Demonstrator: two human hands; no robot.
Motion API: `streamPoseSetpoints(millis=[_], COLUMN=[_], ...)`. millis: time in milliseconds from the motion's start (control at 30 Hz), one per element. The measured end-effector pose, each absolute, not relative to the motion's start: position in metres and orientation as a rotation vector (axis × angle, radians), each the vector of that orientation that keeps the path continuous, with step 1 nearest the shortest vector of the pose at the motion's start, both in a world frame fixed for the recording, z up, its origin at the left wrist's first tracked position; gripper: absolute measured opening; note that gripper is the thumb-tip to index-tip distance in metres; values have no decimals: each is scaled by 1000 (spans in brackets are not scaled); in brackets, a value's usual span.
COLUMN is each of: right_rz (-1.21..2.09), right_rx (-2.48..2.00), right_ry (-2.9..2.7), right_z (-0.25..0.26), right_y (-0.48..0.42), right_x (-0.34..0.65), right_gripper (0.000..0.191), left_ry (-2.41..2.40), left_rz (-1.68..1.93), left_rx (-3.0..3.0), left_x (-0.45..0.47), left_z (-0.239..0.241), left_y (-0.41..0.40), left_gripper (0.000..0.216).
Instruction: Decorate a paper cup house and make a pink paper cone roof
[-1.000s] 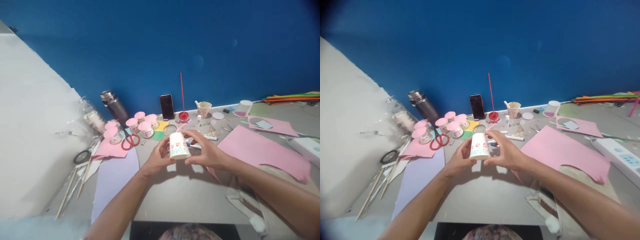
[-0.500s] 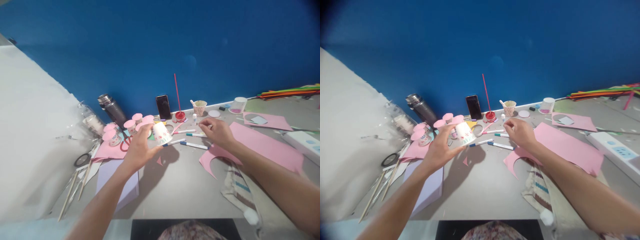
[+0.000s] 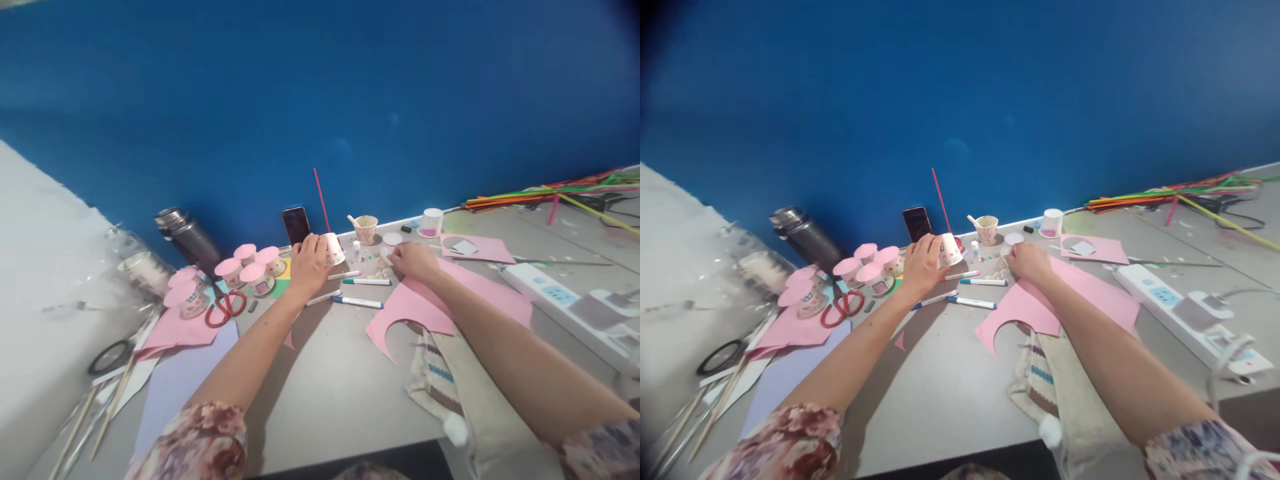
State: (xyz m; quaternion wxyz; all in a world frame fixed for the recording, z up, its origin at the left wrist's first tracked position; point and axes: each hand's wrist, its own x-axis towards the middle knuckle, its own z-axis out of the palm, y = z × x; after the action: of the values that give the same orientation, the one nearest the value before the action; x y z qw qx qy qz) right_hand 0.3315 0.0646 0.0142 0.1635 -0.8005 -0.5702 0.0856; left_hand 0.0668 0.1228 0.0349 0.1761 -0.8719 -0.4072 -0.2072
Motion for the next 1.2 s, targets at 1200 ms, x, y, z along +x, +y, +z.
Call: streamPoseSetpoints(millis=[1200], right_rz=[263], right_rx=[-2020], right_ry=[-1571], right_z=[-7], right_y=[127], right_x=[303], right_gripper=[20], left_ry=[-979], left_rz=[-542], left_rx=[-2648], left_x=[101], left_z=[16], left_y=[146], left_gripper=[61])
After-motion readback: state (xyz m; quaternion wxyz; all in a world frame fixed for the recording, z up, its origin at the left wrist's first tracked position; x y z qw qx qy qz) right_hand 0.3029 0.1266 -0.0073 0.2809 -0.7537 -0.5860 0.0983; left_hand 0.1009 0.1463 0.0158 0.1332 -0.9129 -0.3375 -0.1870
